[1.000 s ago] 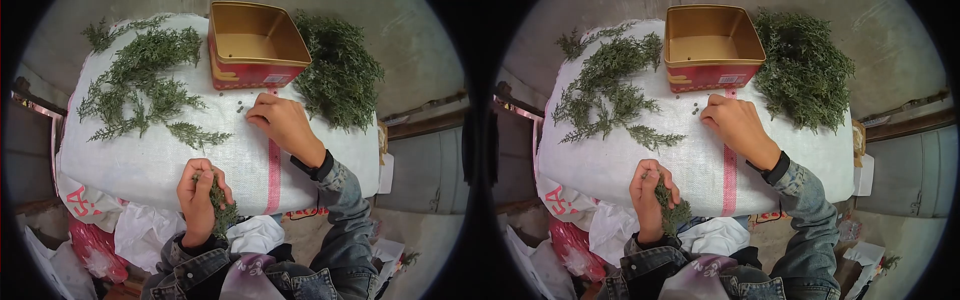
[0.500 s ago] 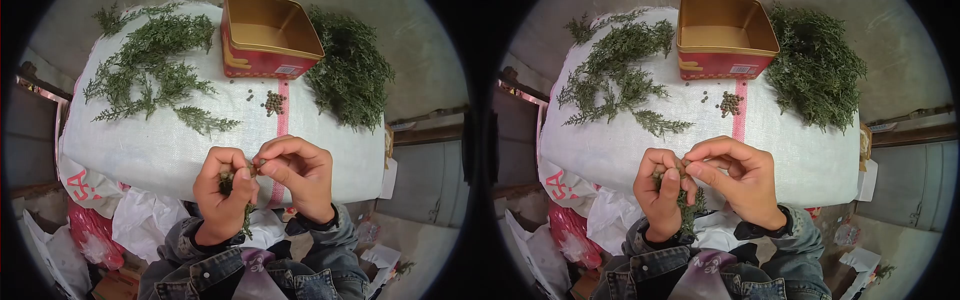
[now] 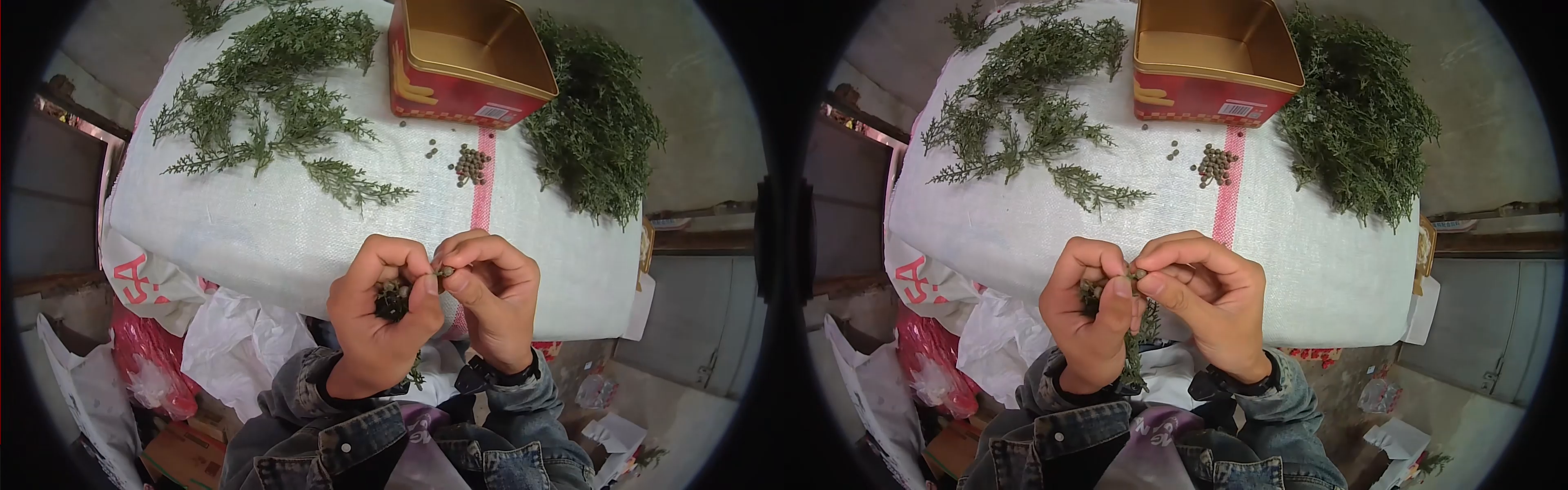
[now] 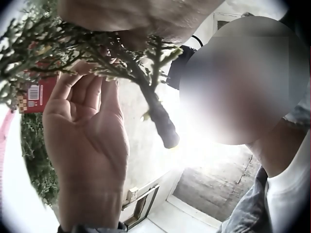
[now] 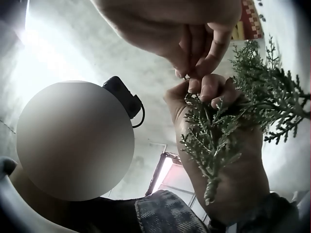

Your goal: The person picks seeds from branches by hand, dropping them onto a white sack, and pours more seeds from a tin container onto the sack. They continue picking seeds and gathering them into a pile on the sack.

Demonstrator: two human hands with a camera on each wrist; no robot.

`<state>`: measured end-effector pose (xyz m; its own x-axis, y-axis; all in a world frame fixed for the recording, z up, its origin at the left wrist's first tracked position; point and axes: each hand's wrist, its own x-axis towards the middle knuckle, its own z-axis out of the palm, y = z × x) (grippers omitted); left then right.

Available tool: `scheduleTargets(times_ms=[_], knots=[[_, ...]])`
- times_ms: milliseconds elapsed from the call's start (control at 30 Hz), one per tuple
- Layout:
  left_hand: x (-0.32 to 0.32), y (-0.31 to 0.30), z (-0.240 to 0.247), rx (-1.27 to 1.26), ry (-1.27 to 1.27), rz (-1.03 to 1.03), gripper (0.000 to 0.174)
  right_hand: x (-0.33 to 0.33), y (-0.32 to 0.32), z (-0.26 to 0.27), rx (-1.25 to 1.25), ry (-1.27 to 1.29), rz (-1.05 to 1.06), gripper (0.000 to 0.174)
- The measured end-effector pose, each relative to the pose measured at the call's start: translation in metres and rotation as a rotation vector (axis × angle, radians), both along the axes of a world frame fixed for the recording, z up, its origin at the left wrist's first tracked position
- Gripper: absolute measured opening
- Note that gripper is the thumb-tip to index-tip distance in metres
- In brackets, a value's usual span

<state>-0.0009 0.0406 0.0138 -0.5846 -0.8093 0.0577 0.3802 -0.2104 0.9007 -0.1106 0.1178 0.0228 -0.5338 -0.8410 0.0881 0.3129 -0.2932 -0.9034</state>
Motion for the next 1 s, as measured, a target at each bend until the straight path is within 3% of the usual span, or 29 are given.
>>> scheduleTargets(times_ms=[633,1000], knots=[[0.002,-0.006,0.003,0.055,-0.054,-0.089,0.007,-0.001,0.004,-0.009,0.032,0.088,-0.04,0.018],[0.0,-0.014,-0.006,-0.035,-0.077,-0.184,0.013,0.005,0.002,-0.022,0.04,-0.077,-0.102,0.016]])
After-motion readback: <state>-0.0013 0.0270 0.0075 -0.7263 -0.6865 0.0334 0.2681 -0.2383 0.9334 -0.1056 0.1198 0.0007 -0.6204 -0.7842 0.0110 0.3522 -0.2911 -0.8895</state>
